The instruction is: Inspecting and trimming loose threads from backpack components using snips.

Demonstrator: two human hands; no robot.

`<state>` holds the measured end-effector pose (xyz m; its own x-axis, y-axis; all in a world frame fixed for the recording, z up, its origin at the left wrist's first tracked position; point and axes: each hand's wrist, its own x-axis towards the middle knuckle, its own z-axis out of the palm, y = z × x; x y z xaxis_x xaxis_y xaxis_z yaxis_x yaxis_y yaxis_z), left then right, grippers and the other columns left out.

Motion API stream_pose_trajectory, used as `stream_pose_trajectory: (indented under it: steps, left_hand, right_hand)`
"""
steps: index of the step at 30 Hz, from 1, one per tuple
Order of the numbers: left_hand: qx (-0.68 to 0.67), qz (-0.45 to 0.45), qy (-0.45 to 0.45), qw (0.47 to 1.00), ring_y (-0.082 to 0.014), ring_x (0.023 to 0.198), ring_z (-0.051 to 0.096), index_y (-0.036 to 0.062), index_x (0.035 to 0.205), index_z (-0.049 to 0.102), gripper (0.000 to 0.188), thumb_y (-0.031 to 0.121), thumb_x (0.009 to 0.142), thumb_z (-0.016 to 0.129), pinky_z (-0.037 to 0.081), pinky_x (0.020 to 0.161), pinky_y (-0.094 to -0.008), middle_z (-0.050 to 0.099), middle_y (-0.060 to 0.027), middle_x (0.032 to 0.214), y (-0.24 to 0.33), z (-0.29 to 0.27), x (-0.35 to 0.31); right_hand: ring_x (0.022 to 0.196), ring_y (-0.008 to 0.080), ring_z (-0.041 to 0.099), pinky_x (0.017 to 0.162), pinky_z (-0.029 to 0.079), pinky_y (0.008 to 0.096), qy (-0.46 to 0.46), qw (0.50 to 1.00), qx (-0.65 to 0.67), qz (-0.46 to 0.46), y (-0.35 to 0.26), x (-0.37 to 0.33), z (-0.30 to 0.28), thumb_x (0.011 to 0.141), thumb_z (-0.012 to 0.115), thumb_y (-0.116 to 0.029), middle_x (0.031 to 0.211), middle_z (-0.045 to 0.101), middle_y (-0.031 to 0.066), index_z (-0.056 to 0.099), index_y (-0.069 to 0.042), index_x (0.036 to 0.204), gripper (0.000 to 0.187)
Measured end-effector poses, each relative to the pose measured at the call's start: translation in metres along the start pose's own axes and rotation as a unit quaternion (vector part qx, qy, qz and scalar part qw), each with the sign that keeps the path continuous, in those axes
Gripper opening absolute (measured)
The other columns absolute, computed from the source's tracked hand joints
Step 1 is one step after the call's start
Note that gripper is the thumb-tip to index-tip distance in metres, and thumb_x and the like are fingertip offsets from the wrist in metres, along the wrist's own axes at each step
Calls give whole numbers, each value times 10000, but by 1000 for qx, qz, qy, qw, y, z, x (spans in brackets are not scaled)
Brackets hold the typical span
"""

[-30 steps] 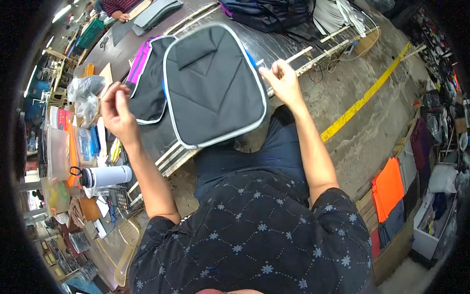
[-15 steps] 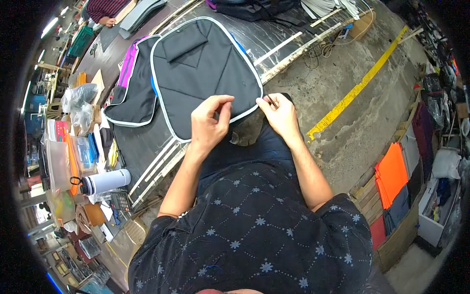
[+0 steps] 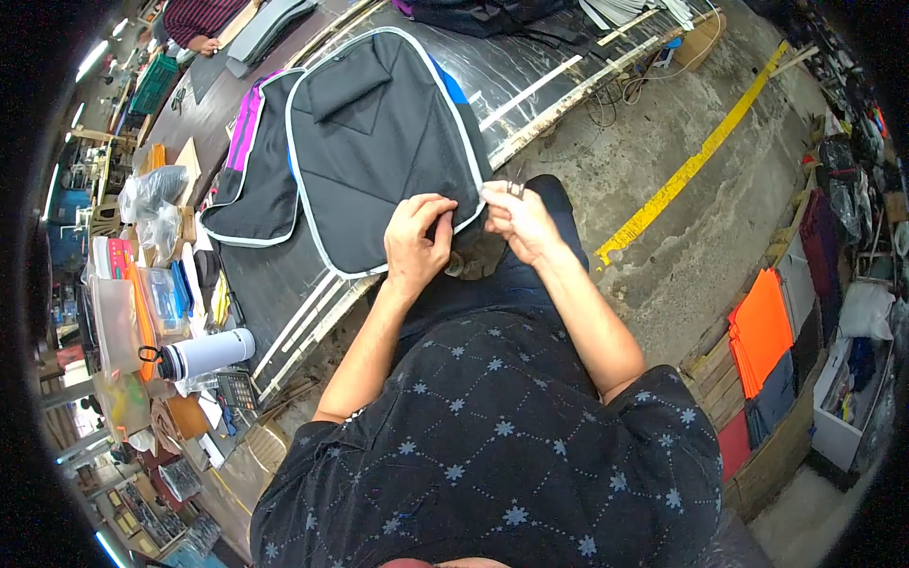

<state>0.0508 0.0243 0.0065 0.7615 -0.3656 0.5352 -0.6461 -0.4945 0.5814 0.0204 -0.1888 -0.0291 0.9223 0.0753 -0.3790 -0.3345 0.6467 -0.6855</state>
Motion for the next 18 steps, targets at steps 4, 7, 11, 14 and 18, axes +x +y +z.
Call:
stream_pose_trajectory:
  steps: [4, 7, 11, 14, 18]
  left_hand:
    - [-41, -59, 20, 997, -260, 810, 728, 51, 1134, 763, 244, 85, 903, 833, 580, 730, -367, 742, -105, 952, 10, -4, 5]
    - [-23, -44, 16, 999, -249, 777, 710, 55, 1146, 767, 303, 136, 874, 873, 572, 698, -358, 729, -96, 922, 23, -3, 13]
    - [24, -36, 29, 999, -210, 677, 677, 68, 1119, 786, 312, 187, 855, 903, 544, 617, -346, 719, -57, 879, 30, 12, 16]
    - [38, -19, 48, 998, -199, 634, 672, 74, 1080, 796, 280, 195, 853, 906, 531, 589, -342, 720, -42, 858, 32, 16, 18]
    - [23, -60, 41, 997, -205, 621, 681, 90, 1034, 802, 221, 194, 863, 897, 534, 585, -348, 730, -43, 860, 38, 18, 17]
  right_hand:
    - [525, 22, 354, 681, 491, 281, 4, 1000, -4, -8, 7, -11, 4, 1103, 663, -146, 671, 400, -133, 718, -37, 1196, 153]
    - [579, 20, 407, 663, 476, 261, 1, 999, -22, -36, 4, -15, 2, 1060, 726, -170, 704, 474, -115, 755, -26, 1200, 203]
    - [608, 20, 433, 637, 444, 247, 29, 992, -102, -74, 0, -17, 5, 1053, 732, -196, 718, 514, -99, 778, -11, 1154, 216]
    - [626, 26, 465, 624, 436, 239, 36, 988, -123, -87, -3, -18, -2, 1047, 740, -219, 727, 545, -85, 787, -14, 1111, 220]
    - [659, 51, 547, 625, 453, 239, 83, 968, -199, -132, -3, -12, 4, 1036, 756, -246, 772, 650, -45, 797, -14, 1056, 237]
